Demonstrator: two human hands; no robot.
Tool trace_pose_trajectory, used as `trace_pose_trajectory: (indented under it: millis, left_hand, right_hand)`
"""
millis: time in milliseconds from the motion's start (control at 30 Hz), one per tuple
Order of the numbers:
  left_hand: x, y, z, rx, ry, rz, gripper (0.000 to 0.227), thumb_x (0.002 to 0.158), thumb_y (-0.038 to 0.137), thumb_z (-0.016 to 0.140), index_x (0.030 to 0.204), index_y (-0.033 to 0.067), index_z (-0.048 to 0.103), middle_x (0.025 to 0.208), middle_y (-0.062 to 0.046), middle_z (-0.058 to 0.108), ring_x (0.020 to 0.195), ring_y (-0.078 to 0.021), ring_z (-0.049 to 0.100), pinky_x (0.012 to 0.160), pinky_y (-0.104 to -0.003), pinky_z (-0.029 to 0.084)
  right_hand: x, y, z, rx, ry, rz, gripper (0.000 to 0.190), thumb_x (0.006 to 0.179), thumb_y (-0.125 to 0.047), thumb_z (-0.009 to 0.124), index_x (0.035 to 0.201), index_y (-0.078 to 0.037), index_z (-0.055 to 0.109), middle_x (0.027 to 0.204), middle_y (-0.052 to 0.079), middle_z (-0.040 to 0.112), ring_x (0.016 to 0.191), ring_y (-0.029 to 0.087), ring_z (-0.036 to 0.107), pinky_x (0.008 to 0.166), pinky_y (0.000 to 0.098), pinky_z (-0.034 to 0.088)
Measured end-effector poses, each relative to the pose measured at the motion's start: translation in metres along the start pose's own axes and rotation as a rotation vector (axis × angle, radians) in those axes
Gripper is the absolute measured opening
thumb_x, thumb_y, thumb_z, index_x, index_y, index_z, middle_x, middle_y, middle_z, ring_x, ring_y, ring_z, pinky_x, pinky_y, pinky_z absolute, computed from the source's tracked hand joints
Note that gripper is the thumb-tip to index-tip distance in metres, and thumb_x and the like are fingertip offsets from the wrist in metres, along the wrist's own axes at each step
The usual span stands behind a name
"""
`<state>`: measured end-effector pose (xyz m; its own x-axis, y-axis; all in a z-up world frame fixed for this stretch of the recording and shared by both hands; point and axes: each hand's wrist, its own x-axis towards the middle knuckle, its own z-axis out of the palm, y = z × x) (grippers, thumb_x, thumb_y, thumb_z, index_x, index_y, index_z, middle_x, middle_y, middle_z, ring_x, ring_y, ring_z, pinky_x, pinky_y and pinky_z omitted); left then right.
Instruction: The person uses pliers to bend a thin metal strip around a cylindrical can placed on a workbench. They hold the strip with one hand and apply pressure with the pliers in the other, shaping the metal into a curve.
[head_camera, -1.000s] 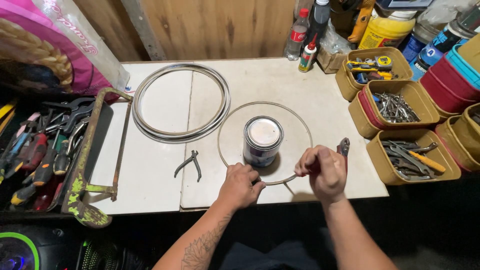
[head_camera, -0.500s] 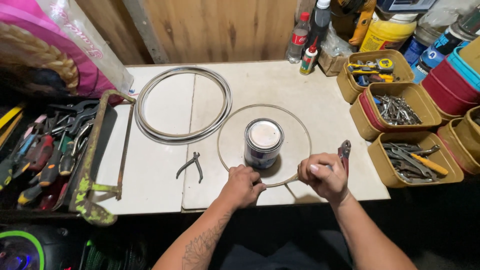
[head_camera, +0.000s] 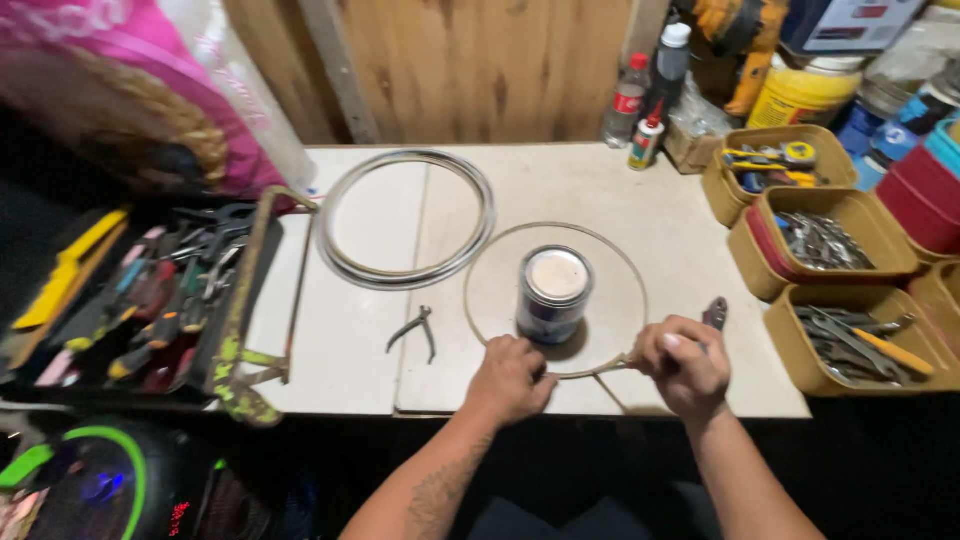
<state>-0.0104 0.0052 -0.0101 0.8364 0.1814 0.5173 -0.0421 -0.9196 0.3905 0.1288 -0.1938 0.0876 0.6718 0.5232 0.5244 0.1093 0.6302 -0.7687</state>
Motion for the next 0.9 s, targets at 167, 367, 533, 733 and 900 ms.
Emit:
trace_pose_trajectory:
  millis: [167,367,533,733,900]
  left_hand:
    - [-0.004,0.012,-0.013,0.104,0.185,0.07,0.036,0.073,0.047,0.077,0.064,0.0147,0.063,0.072,-0.008,0.059,0.076,-0.0302,0.063,0.081,-0.048,0.05]
    - [-0.005,0.02,-0.022,0.087,-0.053,-0.137,0.045,0.086,0.049,0.058,0.087,0.0058,0.068,0.092,-0.013,0.054,0.098,-0.0376,0.05,0.097,-0.049,0.036]
    - [-0.014,0.018,-0.027,0.108,0.291,-0.216,0.027,0.082,0.033,0.069,0.092,0.0085,0.067,0.102,-0.012,0.059,0.092,-0.0373,0.054,0.087,-0.048,0.043]
    - [-0.02,0.021,-0.044,0.106,-0.227,-0.286,0.05,0.095,0.042,0.05,0.121,0.0026,0.065,0.125,-0.017,0.054,0.118,-0.0346,0.047,0.111,-0.051,0.033]
    - [-0.025,0.007,-0.016,0.059,0.133,-0.072,0.043,0.086,0.035,0.064,0.11,0.0002,0.069,0.118,-0.023,0.059,0.11,-0.042,0.054,0.102,-0.052,0.042]
  right_hand:
    - [-0.005,-0.008,0.003,-0.019,0.007,0.019,0.031,0.091,-0.019,0.052,0.064,-0.007,0.044,0.046,0.01,0.035,0.041,0.023,0.041,0.042,0.0325,0.038]
    - [-0.012,-0.025,0.018,-0.102,0.01,0.156,0.033,0.089,-0.021,0.052,0.062,-0.004,0.044,0.052,0.012,0.04,0.051,0.026,0.041,0.055,0.0386,0.04]
    - [-0.016,-0.024,0.013,-0.055,0.019,0.136,0.032,0.09,-0.021,0.054,0.065,-0.003,0.046,0.055,0.013,0.042,0.054,0.029,0.045,0.057,0.0418,0.049]
    - [-0.019,-0.024,0.007,-0.057,0.06,0.129,0.03,0.09,-0.025,0.049,0.066,-0.008,0.04,0.055,0.011,0.035,0.052,0.028,0.036,0.056,0.0403,0.036]
    - [-0.028,-0.005,-0.025,-0.023,0.068,0.113,0.029,0.093,-0.026,0.053,0.072,-0.006,0.046,0.059,0.008,0.04,0.055,0.031,0.046,0.058,0.0435,0.043]
